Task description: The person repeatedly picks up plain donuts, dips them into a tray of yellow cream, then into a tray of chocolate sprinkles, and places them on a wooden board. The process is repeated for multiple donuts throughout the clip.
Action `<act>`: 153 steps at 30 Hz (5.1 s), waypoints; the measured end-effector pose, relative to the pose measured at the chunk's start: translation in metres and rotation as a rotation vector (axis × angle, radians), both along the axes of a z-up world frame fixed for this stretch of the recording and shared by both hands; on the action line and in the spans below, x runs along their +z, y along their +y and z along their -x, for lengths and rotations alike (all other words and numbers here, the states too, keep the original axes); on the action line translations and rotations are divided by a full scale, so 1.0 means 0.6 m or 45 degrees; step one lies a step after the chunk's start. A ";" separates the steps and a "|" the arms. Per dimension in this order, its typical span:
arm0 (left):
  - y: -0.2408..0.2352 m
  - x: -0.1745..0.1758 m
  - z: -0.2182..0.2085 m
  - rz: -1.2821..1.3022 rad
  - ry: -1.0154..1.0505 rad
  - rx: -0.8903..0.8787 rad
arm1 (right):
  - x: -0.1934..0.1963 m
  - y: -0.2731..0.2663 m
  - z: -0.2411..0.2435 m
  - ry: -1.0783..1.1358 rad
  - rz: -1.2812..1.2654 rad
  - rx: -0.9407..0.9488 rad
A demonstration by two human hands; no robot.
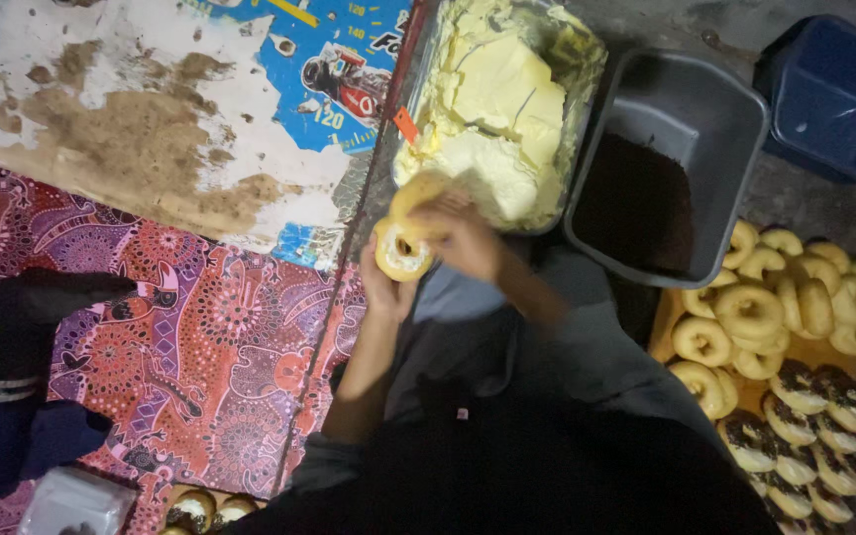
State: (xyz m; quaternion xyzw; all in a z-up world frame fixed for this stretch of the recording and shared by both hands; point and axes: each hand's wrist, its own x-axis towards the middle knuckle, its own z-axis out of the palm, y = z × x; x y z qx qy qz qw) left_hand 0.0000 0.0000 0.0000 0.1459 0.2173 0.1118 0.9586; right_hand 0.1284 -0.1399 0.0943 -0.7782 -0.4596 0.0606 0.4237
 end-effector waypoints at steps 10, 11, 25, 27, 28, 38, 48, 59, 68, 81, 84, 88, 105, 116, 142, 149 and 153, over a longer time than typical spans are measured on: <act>-0.001 0.042 0.005 0.046 -0.035 -0.068 | 0.019 -0.018 0.052 -0.010 -0.022 0.138; -0.008 0.039 0.002 -0.009 -0.035 -0.052 | 0.020 -0.018 0.044 0.041 -0.026 0.063; -0.055 0.115 0.010 -0.114 0.157 -0.306 | 0.080 -0.141 0.091 -0.196 -0.172 -0.223; -0.077 0.120 0.010 -0.149 0.235 -0.386 | 0.083 -0.169 0.116 -0.122 -0.133 -0.384; -0.099 0.123 0.005 -0.208 0.171 -0.382 | 0.081 -0.181 0.126 -0.131 -0.123 -0.318; -0.203 0.151 0.012 -1.089 -0.163 -0.373 | 0.074 -0.232 0.160 1.026 -0.533 -0.690; -0.196 0.161 -0.001 -0.237 -0.037 -0.472 | 0.177 -0.291 0.128 -0.402 0.010 -0.574; -0.212 0.166 -0.030 -0.205 -0.091 -0.460 | 0.163 -0.280 0.097 -0.178 0.045 -0.179; -0.215 0.070 0.011 -0.144 -0.007 -0.501 | -0.099 -0.461 -0.146 1.014 -0.176 -1.086; -0.221 -0.010 0.025 -0.137 -0.080 -0.580 | -0.098 -0.534 -0.052 1.431 -0.975 -0.965; -0.213 -0.017 0.022 -0.261 -0.232 -0.487 | -0.126 -0.612 0.062 1.615 -1.640 -0.904; -0.189 -0.044 0.021 -0.188 -0.258 -0.592 | -0.145 -0.670 0.310 1.509 -2.013 -0.853; -0.178 0.026 -0.006 -0.297 -0.270 -0.732 | -0.168 -0.727 0.824 0.730 -2.086 -2.636; -0.177 -0.001 -0.001 -0.183 -0.244 -0.784 | -0.138 -0.706 0.692 0.462 -0.257 -3.272; -0.200 0.036 -0.054 0.060 -0.106 -1.214 | -0.114 -0.434 -0.095 0.661 0.539 -1.123; -0.196 0.040 -0.063 0.060 -0.162 -1.193 | -0.058 -0.594 0.012 1.488 -1.132 -0.987; -0.190 0.048 -0.060 0.036 -0.153 -1.185 | -0.072 -0.735 0.225 1.602 -1.621 -1.227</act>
